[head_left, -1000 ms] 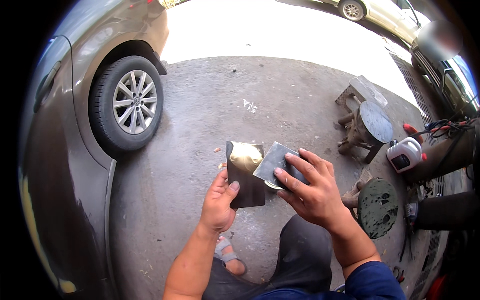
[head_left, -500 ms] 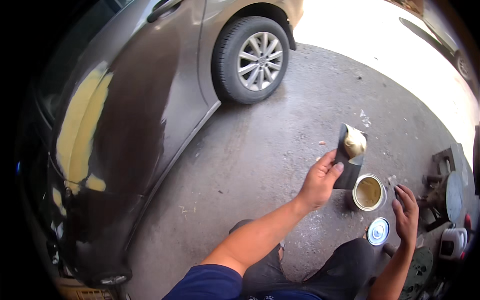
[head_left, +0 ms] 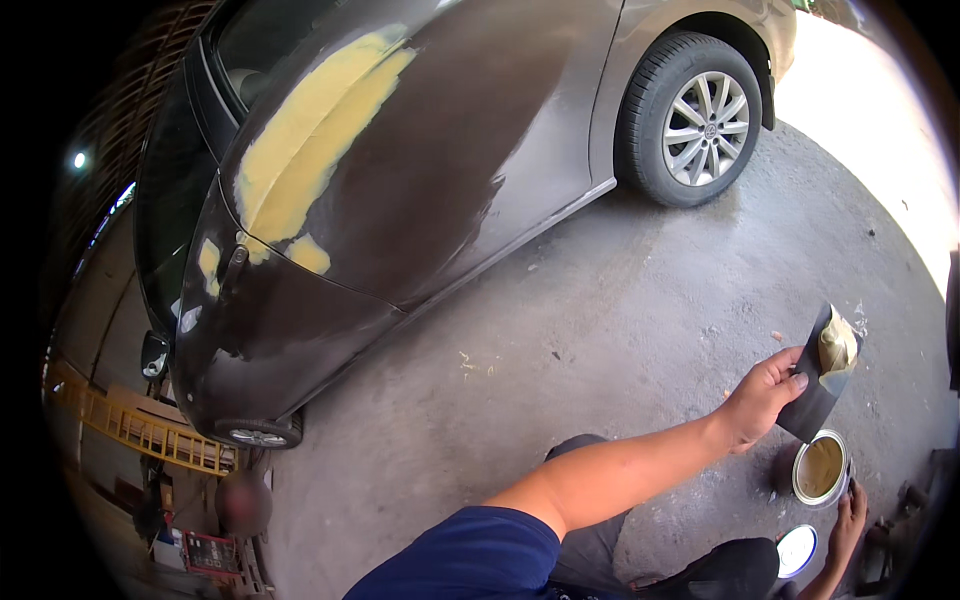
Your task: The person scoops yellow body filler from a can onto a putty knife. They apply the filler to a damaged area on the side of a gray car, smoothing the surface to fill dents and imperfections.
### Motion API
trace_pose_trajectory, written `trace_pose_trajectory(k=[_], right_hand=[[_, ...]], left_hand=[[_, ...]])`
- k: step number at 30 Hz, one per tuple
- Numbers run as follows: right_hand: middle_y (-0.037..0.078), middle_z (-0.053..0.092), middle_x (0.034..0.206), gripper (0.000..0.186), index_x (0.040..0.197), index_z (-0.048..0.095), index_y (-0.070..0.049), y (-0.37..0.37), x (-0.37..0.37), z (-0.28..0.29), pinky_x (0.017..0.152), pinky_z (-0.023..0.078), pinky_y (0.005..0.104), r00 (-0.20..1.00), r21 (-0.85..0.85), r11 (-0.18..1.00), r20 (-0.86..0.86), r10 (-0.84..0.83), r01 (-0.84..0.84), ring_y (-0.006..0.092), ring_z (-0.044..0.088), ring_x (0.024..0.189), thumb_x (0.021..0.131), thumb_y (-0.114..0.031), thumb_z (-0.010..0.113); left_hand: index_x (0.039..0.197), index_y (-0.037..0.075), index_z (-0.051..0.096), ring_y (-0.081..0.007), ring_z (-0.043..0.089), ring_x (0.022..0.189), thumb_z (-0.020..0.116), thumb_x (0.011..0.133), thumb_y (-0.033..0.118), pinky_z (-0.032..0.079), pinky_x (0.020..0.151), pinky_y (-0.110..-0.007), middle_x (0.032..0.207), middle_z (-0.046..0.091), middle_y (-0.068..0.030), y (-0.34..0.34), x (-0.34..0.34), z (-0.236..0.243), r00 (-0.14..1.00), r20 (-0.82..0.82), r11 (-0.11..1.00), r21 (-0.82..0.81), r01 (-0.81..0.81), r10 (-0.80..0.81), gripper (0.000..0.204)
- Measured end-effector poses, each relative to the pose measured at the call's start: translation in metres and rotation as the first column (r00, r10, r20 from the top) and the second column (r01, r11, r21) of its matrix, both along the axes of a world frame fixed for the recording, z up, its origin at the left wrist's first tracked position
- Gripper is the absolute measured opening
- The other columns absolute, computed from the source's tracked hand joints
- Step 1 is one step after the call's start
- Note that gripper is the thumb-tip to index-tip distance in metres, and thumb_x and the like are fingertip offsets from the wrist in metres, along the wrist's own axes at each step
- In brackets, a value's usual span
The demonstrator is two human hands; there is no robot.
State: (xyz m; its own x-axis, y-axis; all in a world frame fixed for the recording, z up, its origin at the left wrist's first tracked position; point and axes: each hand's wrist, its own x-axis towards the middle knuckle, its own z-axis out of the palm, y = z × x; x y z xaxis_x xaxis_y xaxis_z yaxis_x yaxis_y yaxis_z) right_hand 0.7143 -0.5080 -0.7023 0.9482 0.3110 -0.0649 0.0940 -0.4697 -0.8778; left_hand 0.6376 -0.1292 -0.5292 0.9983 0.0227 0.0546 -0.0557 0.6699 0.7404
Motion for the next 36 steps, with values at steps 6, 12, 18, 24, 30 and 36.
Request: trace_pose_trajectory(k=[6, 12, 18, 24, 30, 36], right_hand=[[0.014, 0.054, 0.131, 0.037, 0.120, 0.063, -0.011, 0.059, -0.010, 0.028, 0.100, 0.041, 0.0453, 0.983, -0.525, 0.849, 0.179, 0.035, 0.066, 0.0366, 0.049, 0.120, 0.084, -0.019, 0.062], [0.010, 0.049, 0.137, 0.042, 0.123, 0.062, -0.020, 0.052, -0.013, -0.015, 0.096, 0.036, 0.0527, 0.979, -0.703, 0.710, 0.161, 0.121, 0.028, 0.0358, 0.042, 0.126, 0.082, -0.030, 0.066], [0.009, 0.048, 0.134, 0.038, 0.121, 0.062, -0.021, 0.046, -0.033, -0.038, 0.094, 0.035, 0.0559, 0.964, -0.798, 0.602, 0.179, 0.198, 0.025, 0.0383, 0.041, 0.126, 0.084, -0.026, 0.062], [0.010, 0.049, 0.132, 0.036, 0.119, 0.063, -0.019, 0.021, -0.049, -0.018, 0.094, 0.036, 0.0566, 0.981, -0.885, 0.466, 0.110, 0.159, 0.024, 0.0391, 0.041, 0.125, 0.084, -0.018, 0.058], [0.011, 0.052, 0.128, 0.036, 0.125, 0.059, -0.012, 0.038, -0.047, 0.085, 0.103, 0.035, 0.0447, 0.990, -0.090, 0.986, -0.015, -0.141, 0.139, 0.0279, 0.046, 0.122, 0.090, -0.020, 0.057], [0.012, 0.049, 0.133, 0.042, 0.133, 0.051, 0.000, 0.076, -0.060, 0.173, 0.103, 0.036, 0.0369, 0.982, 0.755, 0.635, 0.055, 0.183, -0.160, 0.0218, 0.047, 0.121, 0.096, -0.019, 0.051]], left_hand=[[0.128, 0.002, 0.049, -0.0168, 0.062, 0.102, 0.048, 0.096, 0.003, 0.050, 0.092, -0.034, 0.112, 0.064, -0.0107, 0.019, -0.012, 0.008, 0.986, -0.132, 0.986, -0.116, -0.120, 0.105, 0.033], [0.129, 0.005, 0.048, -0.0209, 0.058, 0.112, 0.048, 0.096, 0.006, 0.047, 0.099, -0.039, 0.122, 0.059, -0.0100, 0.011, -0.007, 0.013, 0.978, -0.170, 0.993, 0.003, -0.122, 0.121, 0.033], [0.130, 0.003, 0.047, -0.0210, 0.058, 0.112, 0.048, 0.096, 0.006, 0.046, 0.099, -0.039, 0.122, 0.059, -0.0108, 0.008, -0.013, 0.014, 0.978, -0.180, 0.995, 0.015, -0.102, 0.103, 0.035], [0.130, 0.005, 0.046, -0.0217, 0.058, 0.114, 0.046, 0.096, 0.004, 0.047, 0.100, -0.041, 0.125, 0.058, -0.0105, 0.005, -0.010, 0.009, 0.981, -0.193, 0.999, -0.011, -0.039, 0.036, 0.035], [0.129, 0.001, 0.047, -0.0207, 0.058, 0.112, 0.050, 0.095, 0.003, 0.047, 0.098, -0.037, 0.120, 0.060, -0.0121, -0.012, -0.002, -0.003, 0.968, -0.190, 0.987, -0.018, 0.162, -0.162, 0.034], [0.131, -0.004, 0.047, -0.0158, 0.056, 0.112, 0.054, 0.094, 0.004, 0.044, 0.098, -0.031, 0.122, 0.060, -0.0117, -0.030, -0.004, -0.010, 0.871, -0.245, 0.887, 0.077, 0.456, -0.427, 0.038]])
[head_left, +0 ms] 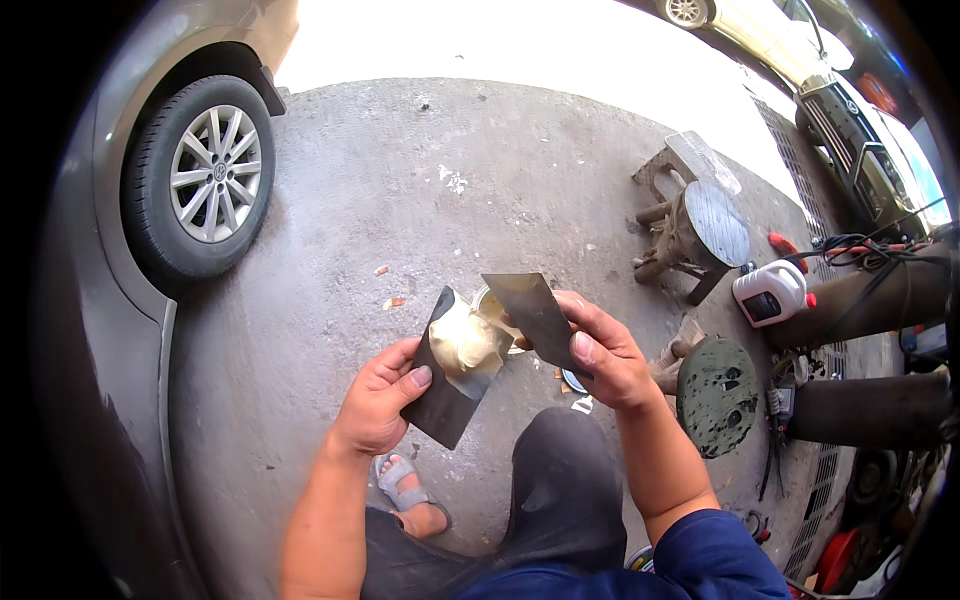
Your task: The person scoops yellow body filler from a can onto a putty knife. They apply the filler to a damaged area on the side of a gray car, smoothing the surface to fill dents and imperfections.
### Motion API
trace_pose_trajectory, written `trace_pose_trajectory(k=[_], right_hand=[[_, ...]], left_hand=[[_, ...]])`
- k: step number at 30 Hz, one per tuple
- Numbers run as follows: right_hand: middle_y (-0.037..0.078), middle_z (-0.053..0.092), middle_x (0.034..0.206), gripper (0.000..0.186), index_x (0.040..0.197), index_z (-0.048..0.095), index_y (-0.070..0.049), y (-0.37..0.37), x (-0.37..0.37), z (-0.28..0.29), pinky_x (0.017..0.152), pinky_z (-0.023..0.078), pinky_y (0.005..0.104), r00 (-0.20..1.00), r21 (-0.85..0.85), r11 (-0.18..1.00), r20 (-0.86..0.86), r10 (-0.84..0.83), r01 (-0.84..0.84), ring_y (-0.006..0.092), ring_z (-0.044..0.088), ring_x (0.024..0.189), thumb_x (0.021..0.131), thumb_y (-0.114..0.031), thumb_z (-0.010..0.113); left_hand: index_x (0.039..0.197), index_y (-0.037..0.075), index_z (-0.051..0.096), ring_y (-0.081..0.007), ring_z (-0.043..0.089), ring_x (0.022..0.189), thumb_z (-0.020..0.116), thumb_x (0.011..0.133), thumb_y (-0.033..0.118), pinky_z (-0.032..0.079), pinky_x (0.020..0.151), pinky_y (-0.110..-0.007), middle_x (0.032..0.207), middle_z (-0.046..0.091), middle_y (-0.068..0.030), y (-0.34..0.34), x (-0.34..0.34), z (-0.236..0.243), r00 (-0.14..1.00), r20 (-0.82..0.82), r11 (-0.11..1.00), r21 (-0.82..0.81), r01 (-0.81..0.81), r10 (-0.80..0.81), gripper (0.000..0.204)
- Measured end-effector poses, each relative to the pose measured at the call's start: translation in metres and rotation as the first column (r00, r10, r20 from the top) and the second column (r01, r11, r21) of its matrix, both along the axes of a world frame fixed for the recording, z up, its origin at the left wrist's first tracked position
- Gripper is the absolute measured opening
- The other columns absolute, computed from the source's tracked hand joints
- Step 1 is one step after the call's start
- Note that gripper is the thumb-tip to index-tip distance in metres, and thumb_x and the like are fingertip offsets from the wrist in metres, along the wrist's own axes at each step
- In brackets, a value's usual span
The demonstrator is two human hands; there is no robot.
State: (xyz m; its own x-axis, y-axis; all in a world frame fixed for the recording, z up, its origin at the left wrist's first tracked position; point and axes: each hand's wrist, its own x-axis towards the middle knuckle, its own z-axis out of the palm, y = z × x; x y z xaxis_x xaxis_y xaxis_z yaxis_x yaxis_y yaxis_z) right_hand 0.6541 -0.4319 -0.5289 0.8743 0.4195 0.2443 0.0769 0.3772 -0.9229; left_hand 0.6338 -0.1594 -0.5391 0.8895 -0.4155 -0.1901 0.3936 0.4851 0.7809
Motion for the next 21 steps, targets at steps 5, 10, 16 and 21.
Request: trace_pose_trajectory(k=[5, 10, 16, 21], right_hand=[[0.016, 0.050, 0.131, 0.038, 0.130, 0.055, 0.000, 0.002, 0.005, 0.019, 0.101, 0.039, 0.0377, 0.927, -0.377, 0.926, 0.352, 0.126, 0.017, 0.0270, 0.048, 0.122, 0.095, -0.015, 0.053], [0.014, 0.053, 0.129, 0.039, 0.130, 0.055, -0.001, -0.012, 0.010, 0.005, 0.099, 0.041, 0.0373, 0.935, -0.609, 0.767, 0.352, 0.031, 0.204, 0.0240, 0.051, 0.119, 0.096, -0.019, 0.055], [0.018, 0.063, 0.111, 0.037, 0.123, 0.054, 0.004, -0.022, -0.014, -0.010, 0.089, 0.053, 0.0406, 0.943, 0.134, 0.975, -0.309, -0.128, 0.176, 0.0251, 0.065, 0.100, 0.089, -0.007, 0.060], [0.009, 0.064, 0.104, 0.028, 0.112, 0.056, 0.002, -0.001, -0.026, -0.016, 0.085, 0.049, 0.0299, 0.942, -0.082, 0.994, -0.321, -0.100, 0.078, 0.0149, 0.060, 0.096, 0.087, -0.003, 0.064]], left_hand=[[0.129, -0.005, 0.049, -0.0154, 0.056, 0.112, 0.054, 0.094, 0.002, 0.044, 0.098, -0.031, 0.122, 0.060, -0.0117, -0.001, 0.002, 0.003, 0.995, 0.097, 0.999, 0.035, 0.022, -0.026, 0.037], [0.129, -0.003, 0.049, -0.0164, 0.057, 0.111, 0.053, 0.094, 0.002, 0.045, 0.098, -0.031, 0.122, 0.060, -0.0113, -0.006, 0.000, 0.018, 0.988, 0.133, 0.996, -0.047, -0.076, 0.082, 0.036], [0.129, 0.004, 0.046, -0.0230, 0.055, 0.117, 0.049, 0.094, -0.001, 0.045, 0.102, -0.040, 0.127, 0.056, -0.0130, -0.020, -0.004, 0.018, 0.920, 0.154, 0.928, -0.161, -0.337, 0.361, 0.035], [0.134, 0.013, 0.041, -0.0269, 0.052, 0.122, 0.044, 0.096, -0.003, 0.041, 0.106, -0.046, 0.133, 0.051, -0.0119, -0.040, -0.010, 0.020, 0.885, 0.201, 0.897, -0.244, -0.369, 0.419, 0.041]])
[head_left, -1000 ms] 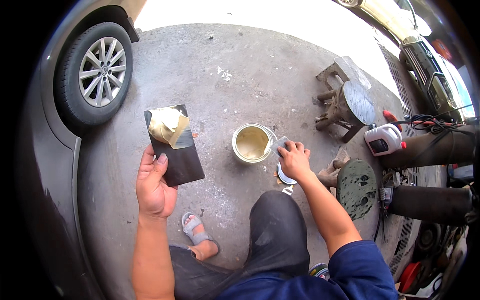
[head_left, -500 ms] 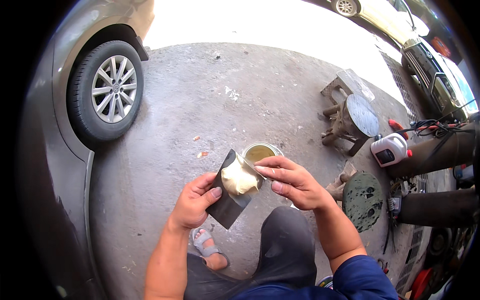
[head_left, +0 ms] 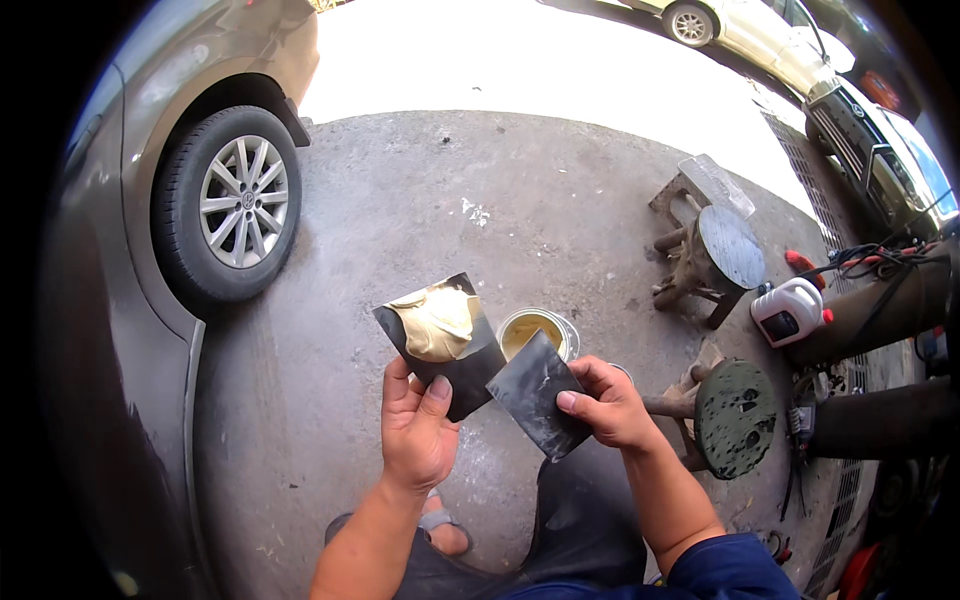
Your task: The person scoops yellow body filler from a can onto a putty knife. They apply the filler to a damaged area on the side of a gray car, smoothing the surface to fill dents and imperfections.
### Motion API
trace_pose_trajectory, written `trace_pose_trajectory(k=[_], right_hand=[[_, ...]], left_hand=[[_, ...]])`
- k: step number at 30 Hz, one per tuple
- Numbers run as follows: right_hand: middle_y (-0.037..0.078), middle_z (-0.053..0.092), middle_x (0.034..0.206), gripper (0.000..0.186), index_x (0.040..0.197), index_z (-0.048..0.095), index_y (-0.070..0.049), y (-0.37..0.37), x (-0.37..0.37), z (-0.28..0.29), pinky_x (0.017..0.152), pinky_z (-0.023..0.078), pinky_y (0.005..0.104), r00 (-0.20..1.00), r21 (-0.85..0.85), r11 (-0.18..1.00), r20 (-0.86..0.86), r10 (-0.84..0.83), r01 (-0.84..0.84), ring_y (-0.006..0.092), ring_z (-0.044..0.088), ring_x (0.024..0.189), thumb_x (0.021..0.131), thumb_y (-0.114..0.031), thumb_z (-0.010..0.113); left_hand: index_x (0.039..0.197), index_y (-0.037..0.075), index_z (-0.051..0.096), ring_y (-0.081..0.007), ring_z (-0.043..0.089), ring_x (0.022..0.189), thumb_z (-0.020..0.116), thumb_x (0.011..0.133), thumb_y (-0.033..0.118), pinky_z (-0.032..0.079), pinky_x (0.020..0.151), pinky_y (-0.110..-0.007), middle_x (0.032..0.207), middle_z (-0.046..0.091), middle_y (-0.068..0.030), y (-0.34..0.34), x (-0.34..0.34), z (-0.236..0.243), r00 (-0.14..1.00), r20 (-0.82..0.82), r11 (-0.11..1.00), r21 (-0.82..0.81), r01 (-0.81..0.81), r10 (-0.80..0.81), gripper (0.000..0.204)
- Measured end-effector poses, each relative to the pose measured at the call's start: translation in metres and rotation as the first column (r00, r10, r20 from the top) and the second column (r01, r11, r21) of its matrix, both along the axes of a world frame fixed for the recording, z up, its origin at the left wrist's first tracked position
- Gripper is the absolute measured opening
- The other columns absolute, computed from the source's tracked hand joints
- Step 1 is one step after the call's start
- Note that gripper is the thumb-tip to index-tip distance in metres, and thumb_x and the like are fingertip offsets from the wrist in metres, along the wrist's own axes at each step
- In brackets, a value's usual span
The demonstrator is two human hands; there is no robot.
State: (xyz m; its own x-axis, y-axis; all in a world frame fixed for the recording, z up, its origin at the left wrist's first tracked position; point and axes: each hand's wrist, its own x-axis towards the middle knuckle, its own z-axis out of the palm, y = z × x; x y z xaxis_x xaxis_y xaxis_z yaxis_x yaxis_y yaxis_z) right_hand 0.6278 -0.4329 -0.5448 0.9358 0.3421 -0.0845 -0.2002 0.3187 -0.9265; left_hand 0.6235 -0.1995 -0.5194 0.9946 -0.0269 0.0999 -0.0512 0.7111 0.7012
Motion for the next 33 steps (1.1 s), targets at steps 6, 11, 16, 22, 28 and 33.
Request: trace_pose_trajectory(k=[6, 11, 16, 22, 28, 33], right_hand=[[0.008, 0.057, 0.113, 0.034, 0.117, 0.046, 0.000, 0.017, 0.017, 0.012, 0.090, 0.046, 0.0297, 0.998, -0.001, 0.999, 0.053, 0.035, -0.035, 0.0143, 0.055, 0.107, 0.088, -0.002, 0.064], [0.009, 0.060, 0.109, 0.036, 0.117, 0.047, -0.001, 0.017, 0.032, 0.029, 0.087, 0.047, 0.0287, 0.995, 0.067, 0.996, 0.080, 0.051, -0.057, 0.0138, 0.057, 0.102, 0.086, -0.001, 0.066], [0.014, 0.063, 0.111, 0.044, 0.127, 0.046, 0.004, 0.009, 0.041, 0.068, 0.089, 0.048, 0.0309, 0.988, 0.207, 0.976, 0.149, 0.033, -0.063, 0.0164, 0.059, 0.103, 0.088, -0.003, 0.065], [0.017, 0.065, 0.111, 0.040, 0.111, 0.064, -0.001, 0.004, 0.046, 0.114, 0.094, 0.050, 0.0422, 0.503, -0.208, 0.977, 0.849, 0.161, 0.039, 0.0332, 0.062, 0.110, 0.075, 0.017, 0.062], [0.013, 0.064, 0.115, 0.053, 0.115, 0.064, -0.004, 0.012, 0.040, 0.091, 0.094, 0.050, 0.0433, 0.415, -0.405, 0.903, 0.853, 0.317, 0.143, 0.0344, 0.061, 0.112, 0.069, 0.020, 0.056], [0.012, 0.061, 0.122, 0.052, 0.123, 0.059, -0.004, -0.008, 0.050, 0.052, 0.098, 0.047, 0.0403, 0.488, -0.599, 0.757, 0.759, 0.431, 0.263, 0.0287, 0.058, 0.115, 0.076, 0.015, 0.054]], left_hand=[[0.141, 0.005, 0.041, -0.0190, 0.051, 0.121, 0.045, 0.096, -0.005, 0.038, 0.104, -0.033, 0.132, 0.054, -0.0106, -0.004, -0.004, -0.006, 0.975, 0.182, 0.979, 0.183, 0.091, -0.125, 0.046], [0.132, 0.002, 0.051, -0.0159, 0.060, 0.102, 0.053, 0.093, -0.003, 0.045, 0.087, -0.027, 0.117, 0.063, -0.0123, 0.007, -0.004, -0.002, 0.951, 0.285, 0.694, 0.709, -0.125, -0.120, 0.040], [0.128, 0.002, 0.055, -0.0161, 0.061, 0.096, 0.053, 0.092, -0.002, 0.048, 0.080, -0.026, 0.112, 0.065, -0.0144, 0.017, 0.006, 0.005, 0.920, 0.314, 0.384, 0.899, -0.209, -0.234, 0.036], [0.134, -0.001, 0.046, -0.0167, 0.057, 0.112, 0.052, 0.095, 0.001, 0.045, 0.097, -0.030, 0.125, 0.060, -0.0107, 0.041, 0.012, 0.000, 0.955, -0.029, 0.874, 0.396, 0.282, -0.294, 0.040], [0.134, -0.001, 0.047, -0.0176, 0.054, 0.119, 0.052, 0.093, -0.003, 0.041, 0.102, -0.033, 0.129, 0.057, -0.0116, 0.039, 0.008, -0.008, 0.938, 0.031, 0.913, 0.242, 0.328, -0.345, 0.042], [0.135, -0.001, 0.046, -0.0189, 0.054, 0.119, 0.052, 0.092, -0.004, 0.042, 0.102, -0.033, 0.129, 0.057, -0.0120, 0.032, 0.006, 0.001, 0.927, 0.002, 0.919, 0.134, 0.370, -0.374, 0.043]])
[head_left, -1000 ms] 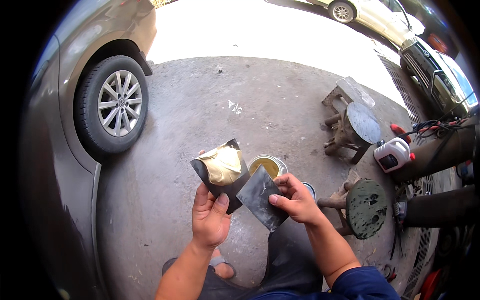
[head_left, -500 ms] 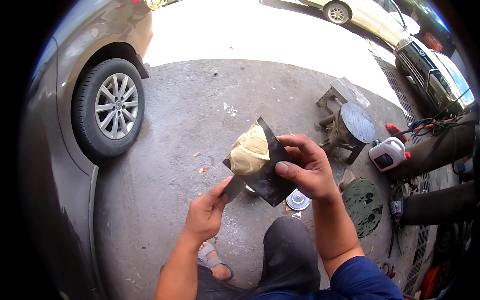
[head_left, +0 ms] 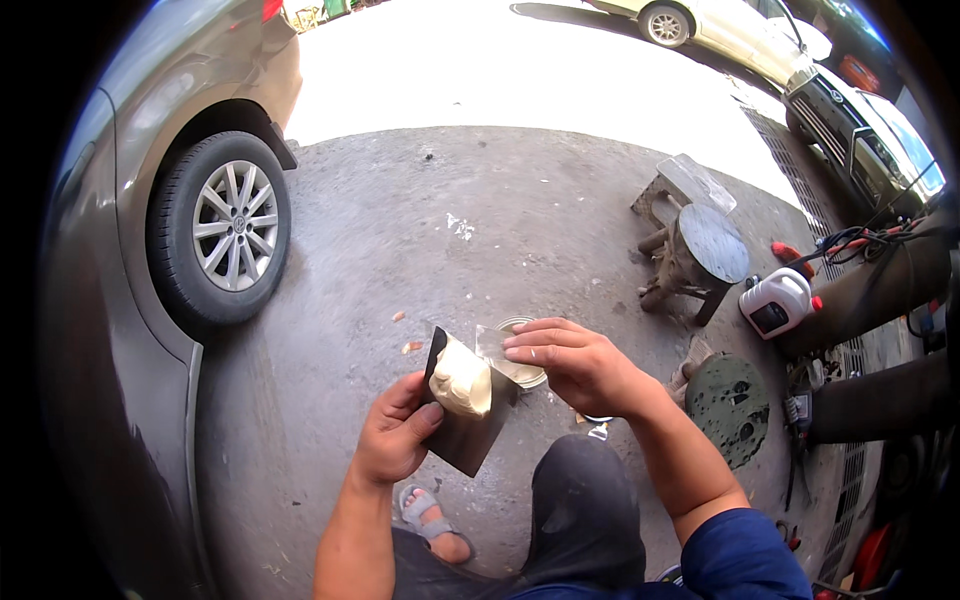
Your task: The person scoops yellow body filler from a can onto a putty knife. They apply the filler to a damaged area on the side of a gray car, smoothing the surface to fill dents and imperfections.
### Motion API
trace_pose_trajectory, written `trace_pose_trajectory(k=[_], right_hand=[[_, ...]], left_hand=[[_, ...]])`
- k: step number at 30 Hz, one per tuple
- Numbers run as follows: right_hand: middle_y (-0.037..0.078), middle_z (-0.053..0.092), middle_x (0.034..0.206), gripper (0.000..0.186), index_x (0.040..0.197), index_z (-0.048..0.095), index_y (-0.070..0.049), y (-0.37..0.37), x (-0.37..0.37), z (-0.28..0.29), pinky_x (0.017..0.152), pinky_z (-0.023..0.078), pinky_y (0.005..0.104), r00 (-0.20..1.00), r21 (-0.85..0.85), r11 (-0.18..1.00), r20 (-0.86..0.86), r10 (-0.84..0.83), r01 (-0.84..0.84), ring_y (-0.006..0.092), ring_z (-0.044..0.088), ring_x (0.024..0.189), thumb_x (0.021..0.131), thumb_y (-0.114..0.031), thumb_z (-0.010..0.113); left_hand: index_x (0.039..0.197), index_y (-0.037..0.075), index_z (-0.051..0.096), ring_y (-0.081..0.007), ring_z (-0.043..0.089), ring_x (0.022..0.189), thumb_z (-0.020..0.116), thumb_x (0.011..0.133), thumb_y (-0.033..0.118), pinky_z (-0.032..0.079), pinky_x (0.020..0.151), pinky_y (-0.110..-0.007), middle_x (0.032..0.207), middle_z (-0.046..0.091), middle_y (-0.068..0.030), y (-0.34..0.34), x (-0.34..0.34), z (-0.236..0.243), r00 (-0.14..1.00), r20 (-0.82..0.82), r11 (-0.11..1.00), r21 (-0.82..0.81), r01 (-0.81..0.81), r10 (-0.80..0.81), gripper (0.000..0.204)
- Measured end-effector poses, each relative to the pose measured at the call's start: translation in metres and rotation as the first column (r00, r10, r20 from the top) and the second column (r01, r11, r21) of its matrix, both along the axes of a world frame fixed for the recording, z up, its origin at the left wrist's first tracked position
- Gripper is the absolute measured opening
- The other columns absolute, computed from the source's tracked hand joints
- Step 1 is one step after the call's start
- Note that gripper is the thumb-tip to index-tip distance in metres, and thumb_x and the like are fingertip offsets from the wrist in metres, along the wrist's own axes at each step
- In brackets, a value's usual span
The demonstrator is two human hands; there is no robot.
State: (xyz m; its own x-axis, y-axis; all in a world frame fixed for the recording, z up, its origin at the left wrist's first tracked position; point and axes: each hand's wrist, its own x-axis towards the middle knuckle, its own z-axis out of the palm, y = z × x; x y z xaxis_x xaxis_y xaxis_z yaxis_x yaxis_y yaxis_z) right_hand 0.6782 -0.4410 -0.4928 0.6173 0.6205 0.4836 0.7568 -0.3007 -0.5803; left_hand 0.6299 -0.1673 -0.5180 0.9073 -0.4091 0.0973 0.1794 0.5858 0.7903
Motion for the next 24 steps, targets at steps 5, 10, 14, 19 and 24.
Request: trace_pose_trajectory(k=[5, 10, 14, 19, 24], right_hand=[[0.012, 0.056, 0.130, 0.052, 0.133, 0.049, 0.003, 0.007, -0.020, -0.005, 0.102, 0.041, 0.0361, 0.765, 0.771, 0.609, -0.504, 0.402, 0.188, 0.0204, 0.053, 0.120, 0.083, 0.015, 0.048], [0.015, 0.053, 0.134, 0.057, 0.135, 0.050, -0.003, 0.015, -0.027, -0.009, 0.102, 0.041, 0.0389, 0.890, 0.583, 0.813, -0.362, 0.277, -0.016, 0.0270, 0.051, 0.125, 0.081, 0.014, 0.049], [0.014, 0.057, 0.129, 0.061, 0.131, 0.054, -0.001, 0.022, -0.032, 0.008, 0.101, 0.042, 0.0352, 0.861, 0.644, 0.761, -0.429, 0.273, 0.080, 0.0230, 0.053, 0.123, 0.073, 0.017, 0.046], [0.017, 0.052, 0.134, 0.065, 0.134, 0.051, -0.002, 0.018, -0.027, -0.006, 0.103, 0.041, 0.0412, 0.887, 0.456, 0.890, -0.412, 0.207, 0.004, 0.0276, 0.051, 0.125, 0.074, 0.020, 0.042], [0.016, 0.060, 0.126, 0.068, 0.129, 0.056, -0.002, 0.031, -0.034, 0.013, 0.101, 0.043, 0.0323, 0.845, 0.773, 0.615, -0.427, 0.322, 0.156, 0.0258, 0.056, 0.120, 0.064, 0.017, 0.046]], left_hand=[[0.133, -0.004, 0.047, -0.0171, 0.055, 0.115, 0.053, 0.094, 0.001, 0.042, 0.100, -0.030, 0.126, 0.059, -0.0111, -0.002, 0.003, -0.003, 0.994, -0.102, 0.986, 0.164, 0.043, -0.027, 0.040], [0.132, -0.004, 0.048, -0.0149, 0.055, 0.113, 0.053, 0.095, 0.003, 0.043, 0.099, -0.029, 0.124, 0.060, -0.0098, -0.008, 0.001, 0.002, 0.994, -0.106, 0.985, 0.170, 0.020, -0.002, 0.038], [0.131, -0.004, 0.049, -0.0151, 0.054, 0.113, 0.053, 0.095, 0.003, 0.042, 0.099, -0.029, 0.124, 0.059, -0.0099, -0.004, 0.002, -0.002, 0.996, -0.092, 0.980, 0.197, 0.034, -0.016, 0.037], [0.130, -0.004, 0.049, -0.0148, 0.055, 0.112, 0.053, 0.095, 0.003, 0.042, 0.098, -0.029, 0.123, 0.060, -0.0098, -0.006, 0.004, 0.001, 0.997, -0.071, 0.972, 0.234, 0.026, -0.010, 0.037], [0.131, -0.003, 0.050, -0.0147, 0.056, 0.111, 0.053, 0.094, 0.003, 0.043, 0.098, -0.028, 0.121, 0.061, -0.0094, -0.007, 0.003, -0.004, 0.997, -0.067, 0.951, 0.305, 0.042, -0.023, 0.037]])
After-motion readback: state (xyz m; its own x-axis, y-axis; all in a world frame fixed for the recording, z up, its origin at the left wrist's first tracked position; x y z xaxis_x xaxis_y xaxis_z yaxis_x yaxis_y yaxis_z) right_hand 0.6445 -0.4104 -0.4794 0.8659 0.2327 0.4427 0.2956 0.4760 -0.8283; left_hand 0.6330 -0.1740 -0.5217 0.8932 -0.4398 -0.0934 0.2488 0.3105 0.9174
